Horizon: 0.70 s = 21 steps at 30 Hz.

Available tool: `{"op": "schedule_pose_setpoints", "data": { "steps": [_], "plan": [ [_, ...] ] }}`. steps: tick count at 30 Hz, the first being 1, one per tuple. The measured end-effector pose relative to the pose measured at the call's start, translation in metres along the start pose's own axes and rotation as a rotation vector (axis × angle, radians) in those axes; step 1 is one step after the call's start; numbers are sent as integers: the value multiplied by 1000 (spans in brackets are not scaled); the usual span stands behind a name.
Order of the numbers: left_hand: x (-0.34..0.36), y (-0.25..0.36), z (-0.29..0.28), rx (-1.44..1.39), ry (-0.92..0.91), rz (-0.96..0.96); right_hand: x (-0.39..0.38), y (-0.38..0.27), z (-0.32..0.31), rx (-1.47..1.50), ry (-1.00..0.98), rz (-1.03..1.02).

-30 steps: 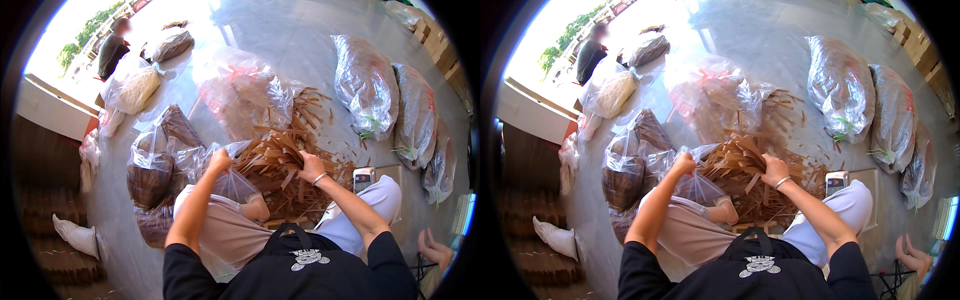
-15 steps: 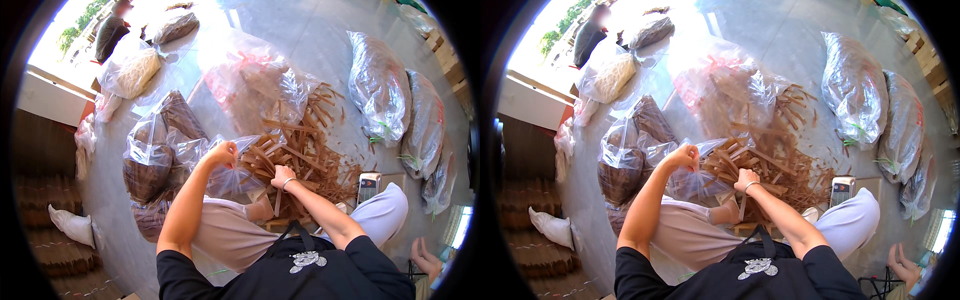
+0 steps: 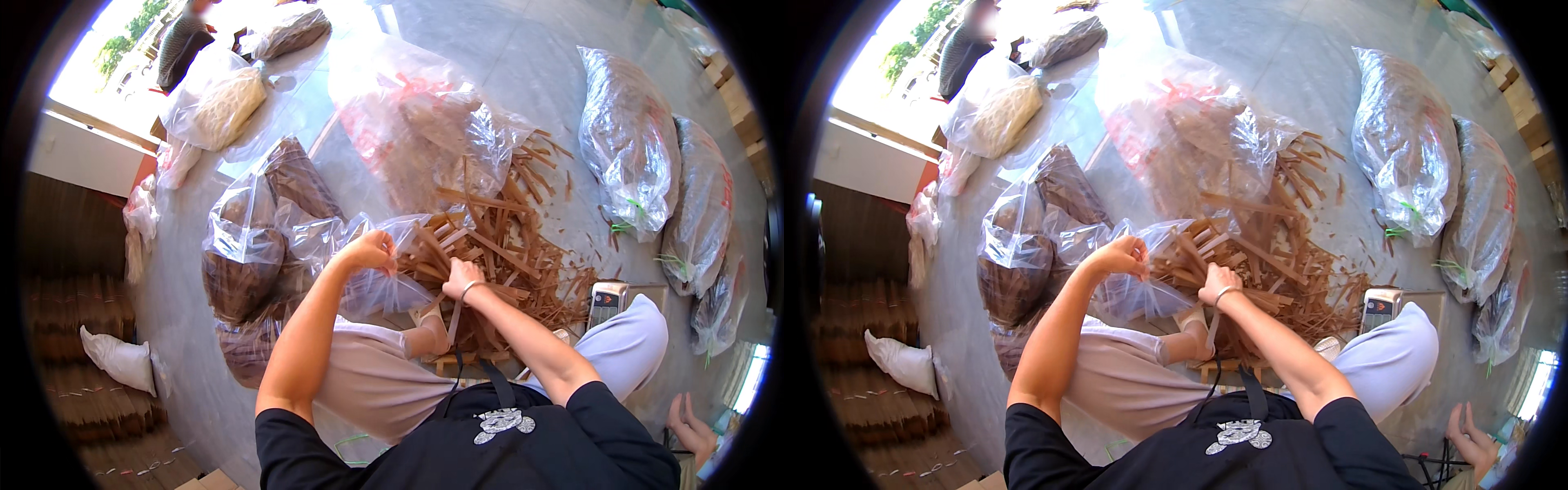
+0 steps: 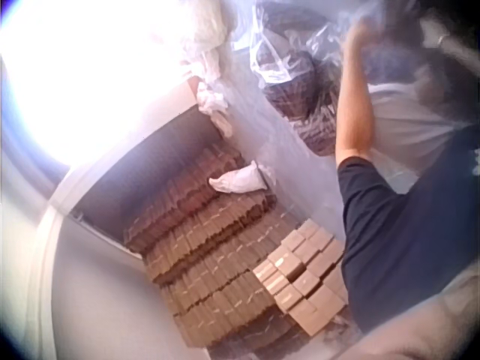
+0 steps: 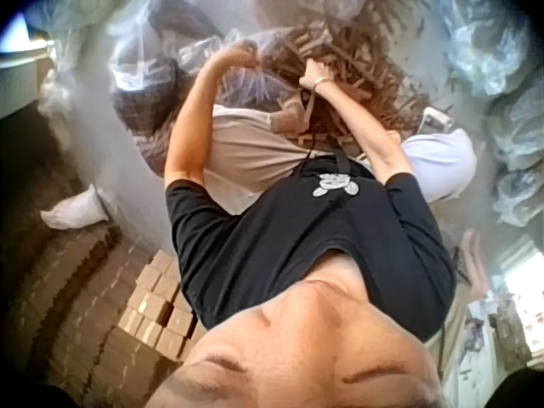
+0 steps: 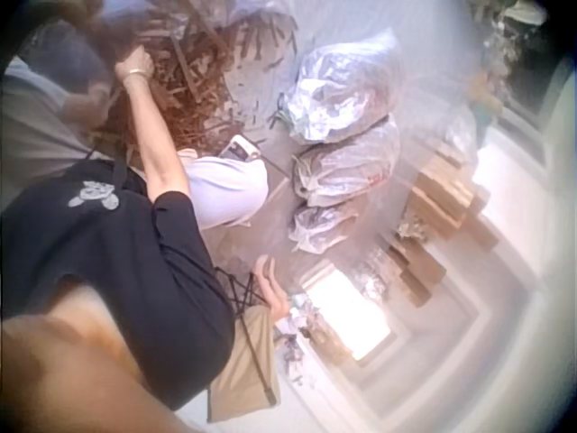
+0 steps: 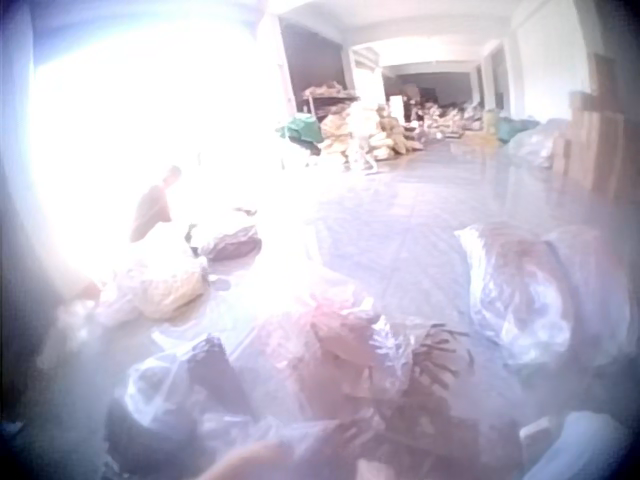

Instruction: The person sits on the floor and repeatedly picks up bundles of dried brown strips, aligns them, and places them into a clear plastic bag. The person continues this process, handling the material by hand and organizing it into the bag.

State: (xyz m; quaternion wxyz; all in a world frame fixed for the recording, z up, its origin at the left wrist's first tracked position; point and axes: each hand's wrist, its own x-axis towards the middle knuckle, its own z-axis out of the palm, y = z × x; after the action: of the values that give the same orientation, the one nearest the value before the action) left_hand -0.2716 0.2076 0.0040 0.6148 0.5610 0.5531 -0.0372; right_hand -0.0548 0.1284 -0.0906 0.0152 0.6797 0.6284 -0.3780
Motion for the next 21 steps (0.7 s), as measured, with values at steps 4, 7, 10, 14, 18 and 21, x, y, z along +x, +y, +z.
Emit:
{"op": "schedule_pose_setpoints", "data": {
  "steps": [4, 7, 10, 14, 18, 21],
  "plan": [
    [1, 19, 9, -233, 93, -36, -21, -5, 38, -236, 163, -258],
    [5, 21, 16, 1, 111, -3, -24, -10, 41, -306, 135, -290],
    [-3, 36, 23, 212, 108, 24, -19, -30, 24, -456, 236, -374],
    [-11, 44, 26, 375, 177, 85, 4, -75, 8, -537, 308, -453],
    [-10, 49, 26, 599, 244, 136, 44, -79, 37, -211, 263, -738],
    [-7, 46, 25, 580, 228, 211, 65, -54, 68, -264, 152, -812]
  ]
}}
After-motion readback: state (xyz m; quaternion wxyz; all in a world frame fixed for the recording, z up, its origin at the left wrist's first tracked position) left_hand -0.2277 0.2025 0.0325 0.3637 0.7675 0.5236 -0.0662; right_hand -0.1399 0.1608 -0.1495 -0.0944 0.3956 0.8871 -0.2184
